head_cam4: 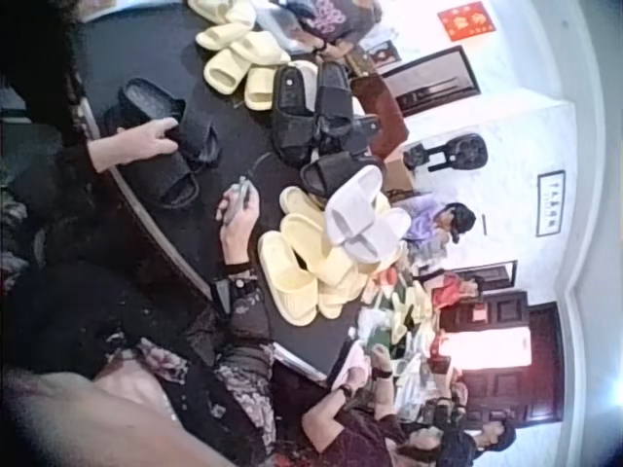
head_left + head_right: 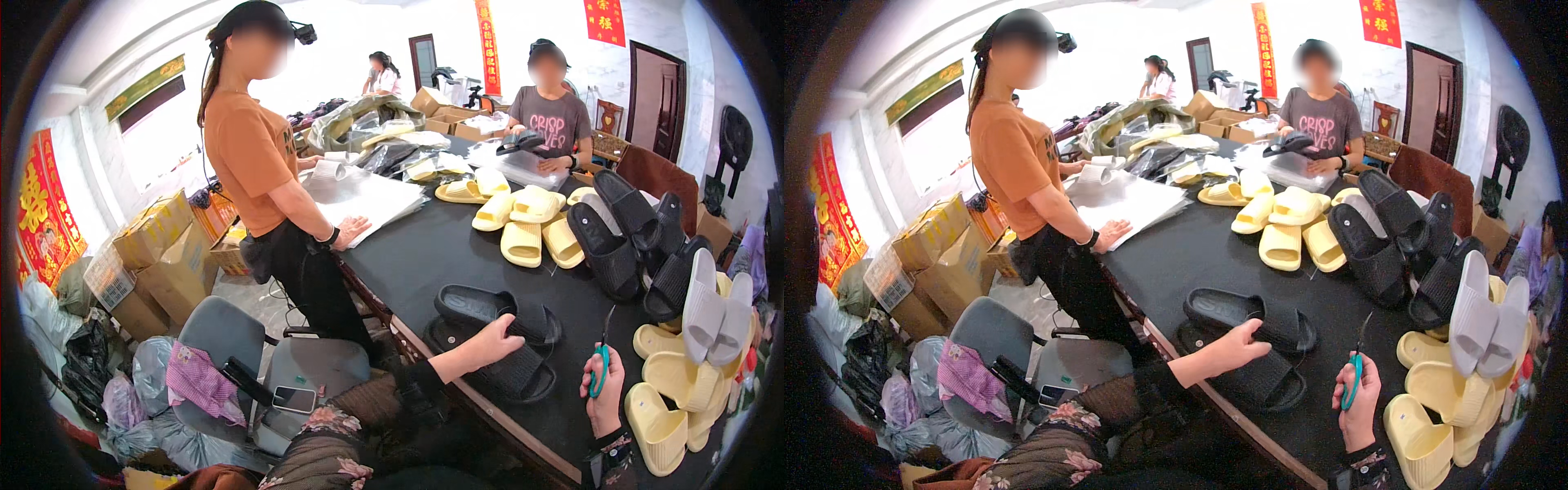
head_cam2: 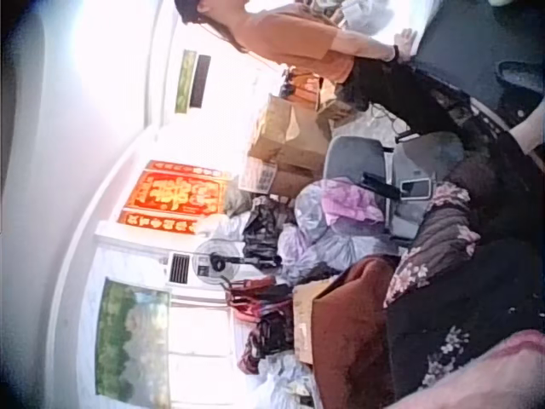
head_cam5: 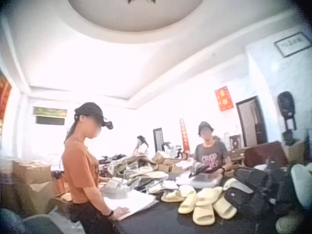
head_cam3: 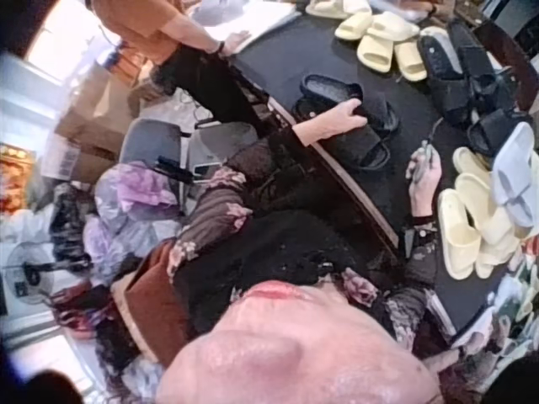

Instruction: Using scissors to trim excess material or threads from newly manufactured sandals at a production table.

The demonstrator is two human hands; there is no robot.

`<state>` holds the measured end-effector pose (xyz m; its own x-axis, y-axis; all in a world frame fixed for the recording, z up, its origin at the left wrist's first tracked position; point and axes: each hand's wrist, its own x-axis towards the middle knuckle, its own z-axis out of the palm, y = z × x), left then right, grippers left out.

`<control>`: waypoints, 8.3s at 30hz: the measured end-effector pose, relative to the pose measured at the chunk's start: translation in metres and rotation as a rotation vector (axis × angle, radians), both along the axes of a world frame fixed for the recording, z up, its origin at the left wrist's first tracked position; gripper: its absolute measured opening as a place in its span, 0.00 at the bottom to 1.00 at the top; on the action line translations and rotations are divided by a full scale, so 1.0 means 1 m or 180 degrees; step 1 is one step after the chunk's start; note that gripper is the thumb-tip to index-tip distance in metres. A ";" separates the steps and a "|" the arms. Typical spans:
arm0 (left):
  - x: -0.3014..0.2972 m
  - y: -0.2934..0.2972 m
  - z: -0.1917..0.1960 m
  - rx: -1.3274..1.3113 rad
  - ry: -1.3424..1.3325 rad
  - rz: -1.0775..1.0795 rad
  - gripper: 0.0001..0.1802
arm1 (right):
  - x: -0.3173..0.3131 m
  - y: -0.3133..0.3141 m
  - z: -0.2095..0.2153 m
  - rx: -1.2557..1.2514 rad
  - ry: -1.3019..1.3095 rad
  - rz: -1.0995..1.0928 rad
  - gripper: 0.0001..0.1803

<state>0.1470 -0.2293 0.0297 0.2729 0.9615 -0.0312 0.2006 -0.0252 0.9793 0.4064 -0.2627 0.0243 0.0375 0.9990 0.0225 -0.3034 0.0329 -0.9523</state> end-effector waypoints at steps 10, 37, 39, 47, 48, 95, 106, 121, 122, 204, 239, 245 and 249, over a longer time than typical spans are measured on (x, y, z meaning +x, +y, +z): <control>0.004 -0.006 -0.018 0.0430 0.0239 0.0212 0.32 | 0.002 -0.001 -0.003 -0.0256 0.0047 0.0017 0.15; 0.006 -0.011 -0.016 0.0606 0.0223 0.0467 0.32 | 0.002 0.000 -0.003 -0.0448 0.0194 0.0093 0.15; 0.006 -0.012 -0.015 0.0636 0.0199 0.0482 0.32 | 0.002 0.000 -0.003 -0.0429 0.0187 0.0093 0.15; 0.008 -0.008 -0.026 0.0702 0.0245 0.0537 0.34 | 0.004 0.000 -0.004 -0.0361 0.0142 0.0117 0.16; 0.007 -0.008 -0.023 0.0700 0.0252 0.0531 0.34 | 0.004 -0.001 -0.004 -0.0364 0.0149 0.0112 0.16; 0.009 -0.016 0.002 0.0257 -0.0081 0.0310 0.26 | 0.005 -0.003 0.002 -0.0363 0.0210 0.0306 0.18; 0.010 -0.016 -0.001 0.0308 -0.0118 0.0308 0.25 | 0.004 -0.003 0.005 -0.0357 0.0354 0.0257 0.18; 0.010 -0.014 -0.001 0.0356 -0.0324 0.0267 0.23 | 0.004 -0.002 0.005 -0.0543 0.0151 0.0532 0.18; 0.011 -0.015 0.002 0.0328 -0.0291 0.0291 0.23 | 0.004 -0.002 0.005 -0.0533 0.0131 0.0543 0.19; 0.005 -0.012 -0.016 0.0201 -0.0376 0.0387 0.32 | 0.007 -0.004 0.000 -0.0428 -0.0229 0.0692 0.23; 0.011 -0.017 -0.004 0.0122 -0.0854 0.0311 0.19 | 0.006 -0.007 0.006 -0.0294 -0.0469 0.0740 0.24; 0.011 -0.014 -0.008 0.0117 -0.0916 0.0275 0.20 | 0.006 -0.005 0.003 -0.0325 -0.0449 0.0748 0.24; 0.009 -0.012 -0.012 0.0140 -0.0723 0.0330 0.24 | 0.005 -0.007 0.007 -0.0328 -0.0428 0.0699 0.21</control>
<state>0.1561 -0.2414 0.0173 0.1679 0.9838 0.0622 -0.0206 -0.0596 0.9980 0.4116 -0.2699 0.0316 -0.1767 0.9802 -0.0895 -0.1634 -0.1189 -0.9794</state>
